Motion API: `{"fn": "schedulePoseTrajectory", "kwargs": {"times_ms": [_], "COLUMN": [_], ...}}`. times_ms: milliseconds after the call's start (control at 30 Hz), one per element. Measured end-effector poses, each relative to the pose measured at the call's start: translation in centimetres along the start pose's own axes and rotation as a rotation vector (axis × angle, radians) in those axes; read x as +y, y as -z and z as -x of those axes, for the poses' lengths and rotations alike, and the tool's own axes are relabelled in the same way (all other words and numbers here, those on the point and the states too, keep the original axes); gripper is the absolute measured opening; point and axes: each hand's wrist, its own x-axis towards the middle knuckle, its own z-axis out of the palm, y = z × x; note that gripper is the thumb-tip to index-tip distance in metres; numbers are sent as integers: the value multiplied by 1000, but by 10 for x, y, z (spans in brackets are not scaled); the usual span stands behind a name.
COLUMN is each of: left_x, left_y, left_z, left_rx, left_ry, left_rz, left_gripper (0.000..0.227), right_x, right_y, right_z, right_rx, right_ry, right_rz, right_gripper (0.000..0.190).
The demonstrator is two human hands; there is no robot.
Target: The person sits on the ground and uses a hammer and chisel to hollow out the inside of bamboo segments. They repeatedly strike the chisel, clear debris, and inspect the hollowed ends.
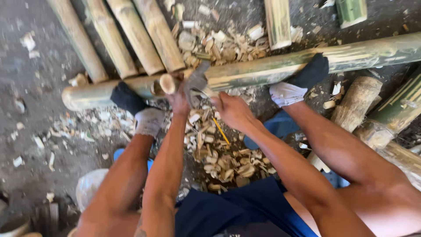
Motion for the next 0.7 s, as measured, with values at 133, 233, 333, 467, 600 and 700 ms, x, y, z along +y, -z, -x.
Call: {"fn": "schedulePoseTrajectory", "kwargs": {"times_ms": [133,233,333,467,600,700], "left_x": [51,85,80,33,5,1], "left_y": [-22,-42,-56,-54,-30,-13], "left_z": [0,-4,6,43,87,106], "left_rx": [45,-271,-112,-391,-307,-392], "left_ry": [-99,-217,10,-850,209,272], "left_rz": [-89,-291,-761,-1598,-1557,-1643], "left_gripper": [34,35,31,96,88,86], "right_x": [45,69,83,103,127,136], "right_y": [11,17,18,-10,-43,-51], "right_z": [23,30,27,32,26,18], "right_rx": [189,386,238,42,-55,-60], "right_ry": [-76,47,-66,-122,-187,-230], "right_rz": [-144,-101,70,328,385,428], "right_gripper": [50,49,45,45,43,42]}}
